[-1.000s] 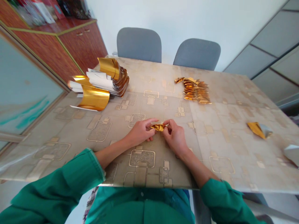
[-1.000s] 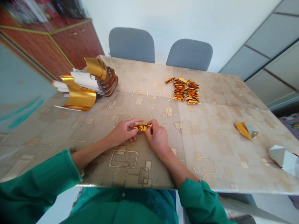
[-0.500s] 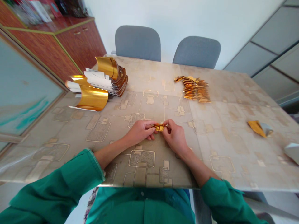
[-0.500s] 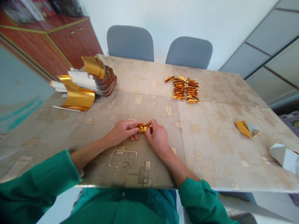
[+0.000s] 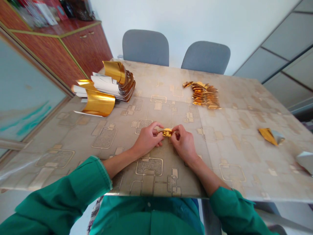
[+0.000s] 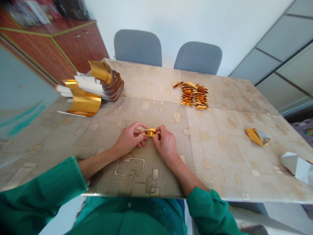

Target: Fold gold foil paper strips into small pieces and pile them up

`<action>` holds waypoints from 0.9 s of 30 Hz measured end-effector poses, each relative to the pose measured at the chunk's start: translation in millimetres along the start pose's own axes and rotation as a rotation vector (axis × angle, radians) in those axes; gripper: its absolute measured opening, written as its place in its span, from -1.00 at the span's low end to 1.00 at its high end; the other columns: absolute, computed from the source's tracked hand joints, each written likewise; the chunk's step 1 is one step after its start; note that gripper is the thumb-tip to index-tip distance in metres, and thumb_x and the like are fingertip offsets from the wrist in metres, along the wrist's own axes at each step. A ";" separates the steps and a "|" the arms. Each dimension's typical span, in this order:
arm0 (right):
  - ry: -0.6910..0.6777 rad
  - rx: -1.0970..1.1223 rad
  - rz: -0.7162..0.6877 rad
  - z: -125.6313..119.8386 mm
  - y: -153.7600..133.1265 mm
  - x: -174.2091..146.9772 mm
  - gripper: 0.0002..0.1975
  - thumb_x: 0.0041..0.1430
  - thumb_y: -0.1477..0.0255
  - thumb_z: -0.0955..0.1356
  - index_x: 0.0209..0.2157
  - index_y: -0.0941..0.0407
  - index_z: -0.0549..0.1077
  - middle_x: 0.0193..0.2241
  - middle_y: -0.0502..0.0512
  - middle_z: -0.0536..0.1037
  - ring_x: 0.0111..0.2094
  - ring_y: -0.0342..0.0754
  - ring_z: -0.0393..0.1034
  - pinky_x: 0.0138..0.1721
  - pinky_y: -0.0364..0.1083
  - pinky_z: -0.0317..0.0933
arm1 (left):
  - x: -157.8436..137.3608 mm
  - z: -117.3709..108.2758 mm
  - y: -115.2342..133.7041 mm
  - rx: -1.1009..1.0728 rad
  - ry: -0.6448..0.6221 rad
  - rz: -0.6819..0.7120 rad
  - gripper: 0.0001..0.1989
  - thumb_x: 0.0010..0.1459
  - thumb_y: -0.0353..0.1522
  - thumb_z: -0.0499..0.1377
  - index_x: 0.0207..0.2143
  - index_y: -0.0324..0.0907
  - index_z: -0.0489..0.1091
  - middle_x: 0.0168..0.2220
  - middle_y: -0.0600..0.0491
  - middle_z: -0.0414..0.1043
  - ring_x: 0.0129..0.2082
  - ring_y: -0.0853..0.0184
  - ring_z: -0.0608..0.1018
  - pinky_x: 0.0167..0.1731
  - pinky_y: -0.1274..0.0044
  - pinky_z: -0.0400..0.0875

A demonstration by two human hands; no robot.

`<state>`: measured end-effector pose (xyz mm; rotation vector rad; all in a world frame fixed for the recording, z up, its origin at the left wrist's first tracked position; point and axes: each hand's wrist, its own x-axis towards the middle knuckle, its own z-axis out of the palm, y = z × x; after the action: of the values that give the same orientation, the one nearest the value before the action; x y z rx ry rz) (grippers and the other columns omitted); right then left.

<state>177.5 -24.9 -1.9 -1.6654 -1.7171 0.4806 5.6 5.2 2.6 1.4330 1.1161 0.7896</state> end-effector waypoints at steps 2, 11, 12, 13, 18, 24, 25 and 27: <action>0.002 0.007 -0.006 1.2 -0.3 -0.3 -0.91 0.14 0.48 0.24 -0.31 0.09 0.35 -0.63 -0.12 0.37 -0.62 -0.16 0.23 -0.52 -0.19 0.02 | -0.2 0.4 -0.1 -0.002 0.022 0.009 -0.79 0.04 -0.48 0.13 -0.22 -0.18 0.29 -0.55 0.18 0.50 -0.65 0.41 0.55 -0.69 0.68 0.42; 0.020 -0.033 -0.040 5.9 -0.6 -0.3 -0.89 0.13 0.50 0.23 -0.31 0.11 0.36 -0.63 -0.10 0.36 -0.63 -0.16 0.21 -0.52 -0.19 -0.01 | 1.8 4.4 -0.3 0.025 0.040 0.007 -0.82 0.01 -0.50 0.09 -0.29 -0.16 0.23 -0.60 0.21 0.45 -0.68 0.42 0.54 -0.72 0.71 0.37; 0.027 -0.025 -0.041 5.3 -0.8 0.0 -0.89 0.13 0.50 0.23 -0.31 0.11 0.36 -0.63 -0.11 0.36 -0.63 -0.16 0.22 -0.52 -0.19 0.00 | 2.0 3.8 0.0 0.035 0.032 0.004 -0.81 0.02 -0.49 0.10 -0.26 -0.16 0.24 -0.59 0.20 0.46 -0.68 0.41 0.54 -0.72 0.70 0.38; 0.033 -0.018 -0.040 4.6 -1.0 0.2 -0.89 0.13 0.51 0.23 -0.32 0.11 0.36 -0.63 -0.11 0.36 -0.63 -0.16 0.22 -0.52 -0.19 0.01 | 2.3 3.0 0.1 0.049 0.025 0.005 -0.79 0.03 -0.47 0.11 -0.23 -0.16 0.24 -0.58 0.20 0.47 -0.67 0.40 0.54 -0.72 0.70 0.38; 0.041 -0.005 -0.042 1.8 -0.9 0.3 -0.90 0.11 0.52 0.23 -0.33 0.10 0.36 -0.63 -0.11 0.37 -0.62 -0.17 0.24 -0.51 -0.20 0.03 | 5.0 -1.7 -2.3 0.099 0.003 0.010 -0.73 0.02 -0.47 0.13 -0.17 -0.16 0.26 -0.55 0.19 0.49 -0.68 0.42 0.54 -0.72 0.71 0.37; 0.003 -0.080 -0.042 7.0 -2.5 -2.3 -0.88 0.12 0.51 0.23 -0.31 0.09 0.37 -0.63 -0.10 0.36 -0.64 -0.16 0.18 -0.54 -0.19 -0.04 | 5.1 0.7 -3.0 0.046 0.031 -0.006 -0.84 0.00 -0.48 0.10 -0.32 -0.16 0.22 -0.62 0.22 0.43 -0.71 0.43 0.50 -0.75 0.72 0.32; -0.006 -0.092 -0.041 7.9 -3.3 -2.7 -0.88 0.13 0.51 0.23 -0.30 0.10 0.37 -0.63 -0.10 0.36 -0.64 -0.16 0.18 -0.53 -0.19 -0.03 | 4.8 1.6 -2.0 0.045 0.041 -0.006 -0.85 0.00 -0.49 0.10 -0.32 -0.15 0.22 -0.62 0.22 0.42 -0.71 0.43 0.50 -0.76 0.73 0.31; -0.020 -0.103 -0.036 8.8 -4.6 -2.9 -0.86 0.14 0.51 0.23 -0.26 0.10 0.37 -0.62 -0.10 0.37 -0.63 -0.15 0.19 -0.52 -0.19 -0.02 | 4.5 2.8 0.0 0.044 0.055 -0.008 -0.84 0.00 -0.49 0.10 -0.32 -0.16 0.22 -0.63 0.23 0.42 -0.72 0.44 0.50 -0.76 0.74 0.30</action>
<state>167.9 -26.5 -5.6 -1.7032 -1.8106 0.3988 9.8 8.5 1.7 1.4501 1.1871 0.8074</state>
